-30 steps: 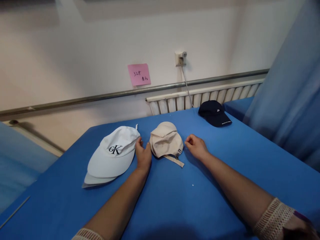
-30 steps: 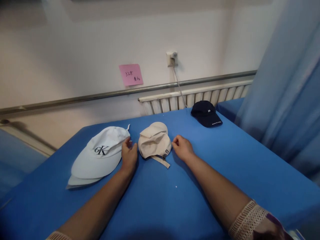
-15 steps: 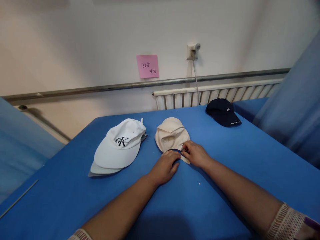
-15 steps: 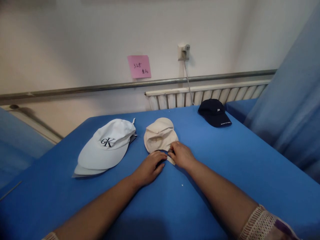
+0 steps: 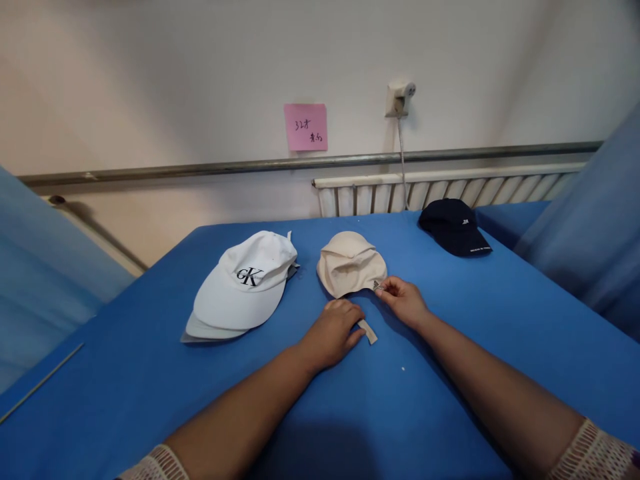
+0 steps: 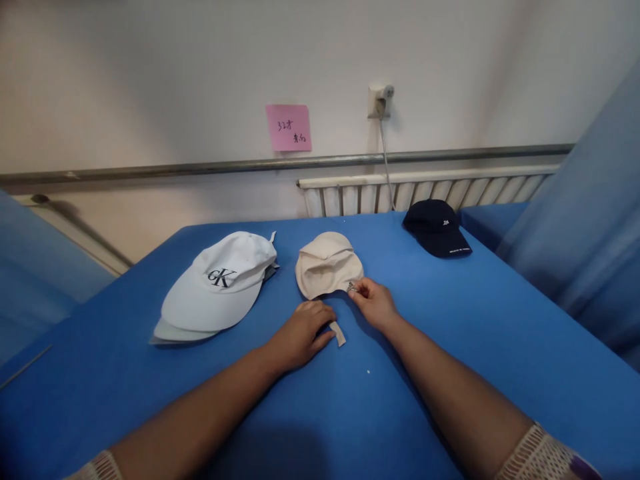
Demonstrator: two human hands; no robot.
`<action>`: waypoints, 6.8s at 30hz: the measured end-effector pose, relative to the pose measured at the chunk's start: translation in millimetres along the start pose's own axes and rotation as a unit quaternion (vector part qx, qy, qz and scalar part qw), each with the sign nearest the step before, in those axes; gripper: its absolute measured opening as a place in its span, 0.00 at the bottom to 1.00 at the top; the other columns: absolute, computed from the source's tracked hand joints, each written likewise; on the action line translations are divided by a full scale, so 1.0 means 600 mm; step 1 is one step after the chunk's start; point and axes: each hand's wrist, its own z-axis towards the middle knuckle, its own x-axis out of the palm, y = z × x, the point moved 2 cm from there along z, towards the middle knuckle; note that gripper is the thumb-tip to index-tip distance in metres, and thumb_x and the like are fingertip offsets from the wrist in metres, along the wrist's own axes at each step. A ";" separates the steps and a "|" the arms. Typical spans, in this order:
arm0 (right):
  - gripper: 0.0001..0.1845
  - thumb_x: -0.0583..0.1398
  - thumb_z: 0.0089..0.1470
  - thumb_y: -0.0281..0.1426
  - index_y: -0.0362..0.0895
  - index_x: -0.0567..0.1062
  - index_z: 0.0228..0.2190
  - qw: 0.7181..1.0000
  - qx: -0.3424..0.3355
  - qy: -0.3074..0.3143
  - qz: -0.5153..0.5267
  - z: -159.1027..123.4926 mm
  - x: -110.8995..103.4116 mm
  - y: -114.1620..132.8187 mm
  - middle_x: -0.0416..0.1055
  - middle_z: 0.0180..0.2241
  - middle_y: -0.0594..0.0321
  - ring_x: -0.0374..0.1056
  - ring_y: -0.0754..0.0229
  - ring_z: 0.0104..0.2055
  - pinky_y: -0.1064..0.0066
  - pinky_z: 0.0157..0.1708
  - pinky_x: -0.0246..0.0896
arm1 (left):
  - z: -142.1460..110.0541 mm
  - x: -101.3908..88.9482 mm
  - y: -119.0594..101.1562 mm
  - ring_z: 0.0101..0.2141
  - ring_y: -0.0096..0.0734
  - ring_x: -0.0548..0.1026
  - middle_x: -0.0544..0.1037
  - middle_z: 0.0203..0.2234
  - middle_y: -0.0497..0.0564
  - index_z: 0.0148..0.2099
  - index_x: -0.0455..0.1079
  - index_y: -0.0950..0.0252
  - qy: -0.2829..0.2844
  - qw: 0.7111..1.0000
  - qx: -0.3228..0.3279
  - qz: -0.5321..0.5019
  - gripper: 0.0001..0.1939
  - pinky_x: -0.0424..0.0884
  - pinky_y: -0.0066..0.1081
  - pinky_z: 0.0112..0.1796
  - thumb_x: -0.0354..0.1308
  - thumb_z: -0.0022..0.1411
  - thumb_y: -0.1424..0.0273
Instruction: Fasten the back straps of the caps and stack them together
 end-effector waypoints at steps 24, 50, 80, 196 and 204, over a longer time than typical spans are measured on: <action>0.22 0.63 0.40 0.51 0.45 0.69 0.24 0.992 0.027 -0.087 0.087 0.012 -0.023 0.010 0.66 0.19 0.67 0.63 0.63 0.22 0.70 0.25 0.58 | -0.022 -0.049 0.031 0.53 0.41 0.68 0.72 0.52 0.57 0.51 0.70 0.62 0.035 0.996 0.039 -0.072 0.17 0.62 0.42 0.55 0.60 0.59 0.67; 0.20 0.63 0.42 0.49 0.45 0.69 0.23 0.998 0.018 -0.046 0.041 0.014 -0.014 -0.006 0.66 0.19 0.67 0.60 0.63 0.21 0.71 0.25 0.56 | -0.029 -0.062 0.024 0.53 0.44 0.67 0.72 0.54 0.54 0.51 0.72 0.58 0.104 0.989 0.024 -0.100 0.24 0.62 0.41 0.53 0.67 0.51 0.63; 0.14 0.60 0.47 0.44 0.46 0.71 0.25 1.000 0.005 0.007 -0.012 0.018 -0.012 -0.025 0.68 0.21 0.67 0.61 0.64 0.23 0.72 0.26 0.56 | -0.029 -0.072 0.049 0.42 0.34 0.72 0.75 0.39 0.50 0.41 0.73 0.61 0.120 0.990 -0.020 -0.070 0.13 0.66 0.32 0.46 0.52 0.57 0.79; 0.20 0.69 0.39 0.45 0.43 0.74 0.28 0.967 0.062 0.079 0.235 -0.019 0.020 0.045 0.74 0.23 0.64 0.68 0.66 0.21 0.75 0.20 0.58 | 0.014 0.008 0.048 0.33 0.29 0.76 0.79 0.31 0.48 0.38 0.73 0.64 -0.258 0.937 -0.131 -0.194 0.07 0.70 0.29 0.38 0.58 0.61 0.67; 0.21 0.69 0.38 0.45 0.42 0.74 0.28 0.964 0.065 0.076 0.245 -0.018 0.020 0.043 0.73 0.21 0.65 0.67 0.66 0.20 0.75 0.20 0.57 | 0.013 0.006 0.043 0.33 0.29 0.76 0.79 0.32 0.49 0.39 0.73 0.64 -0.235 0.953 -0.113 -0.153 0.07 0.70 0.29 0.38 0.57 0.61 0.68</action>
